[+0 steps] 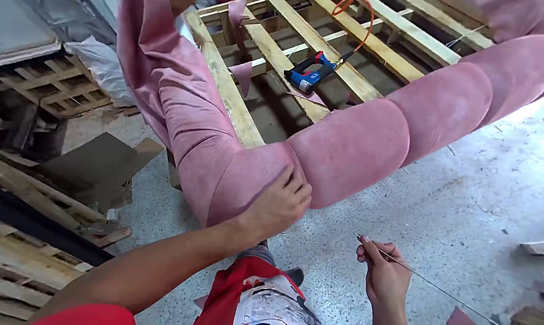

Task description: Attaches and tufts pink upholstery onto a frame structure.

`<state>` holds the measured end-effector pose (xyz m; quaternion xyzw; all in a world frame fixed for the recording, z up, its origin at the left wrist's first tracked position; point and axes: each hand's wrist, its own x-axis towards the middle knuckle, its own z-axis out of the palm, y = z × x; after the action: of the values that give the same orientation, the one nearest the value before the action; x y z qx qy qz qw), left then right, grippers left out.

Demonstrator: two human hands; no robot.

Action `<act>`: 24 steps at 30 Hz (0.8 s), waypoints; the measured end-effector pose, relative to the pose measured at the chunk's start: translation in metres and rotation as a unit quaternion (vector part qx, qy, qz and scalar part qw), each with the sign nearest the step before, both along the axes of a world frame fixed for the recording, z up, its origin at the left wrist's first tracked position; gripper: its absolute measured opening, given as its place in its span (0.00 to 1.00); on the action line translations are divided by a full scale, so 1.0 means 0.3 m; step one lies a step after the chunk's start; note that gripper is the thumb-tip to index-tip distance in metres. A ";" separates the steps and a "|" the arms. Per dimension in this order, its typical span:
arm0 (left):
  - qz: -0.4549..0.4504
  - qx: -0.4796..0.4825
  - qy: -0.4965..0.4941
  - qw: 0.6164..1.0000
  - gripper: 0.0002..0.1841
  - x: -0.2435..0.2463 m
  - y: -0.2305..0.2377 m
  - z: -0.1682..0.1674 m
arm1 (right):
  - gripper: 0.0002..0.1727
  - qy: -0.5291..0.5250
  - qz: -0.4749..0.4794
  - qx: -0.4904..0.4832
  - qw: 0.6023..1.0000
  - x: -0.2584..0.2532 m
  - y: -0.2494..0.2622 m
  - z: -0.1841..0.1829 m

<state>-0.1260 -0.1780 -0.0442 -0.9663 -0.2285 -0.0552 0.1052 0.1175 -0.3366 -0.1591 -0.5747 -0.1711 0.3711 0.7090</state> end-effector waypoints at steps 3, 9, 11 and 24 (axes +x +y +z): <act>-0.020 -0.168 -0.156 0.973 0.16 -0.084 0.091 0.080 | 0.11 -0.120 0.118 0.089 0.982 -0.009 0.114 0.148; 0.200 -0.359 -0.013 0.911 0.23 -0.170 0.552 0.225 | 0.03 -0.361 0.335 0.135 0.860 -0.011 0.464 0.455; 0.154 -0.442 0.093 0.879 0.24 -0.142 0.628 0.183 | 0.01 -0.446 0.388 0.137 0.795 -0.034 0.646 0.556; 0.293 -0.488 0.257 0.781 0.36 -0.107 0.664 0.155 | 0.09 -0.475 0.704 0.066 0.523 -0.224 1.360 0.504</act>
<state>-0.1582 0.0212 0.0023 -0.7532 -0.4615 0.3474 -0.3147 0.0502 0.0715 -0.0080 -0.3097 -0.8557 0.4092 0.0660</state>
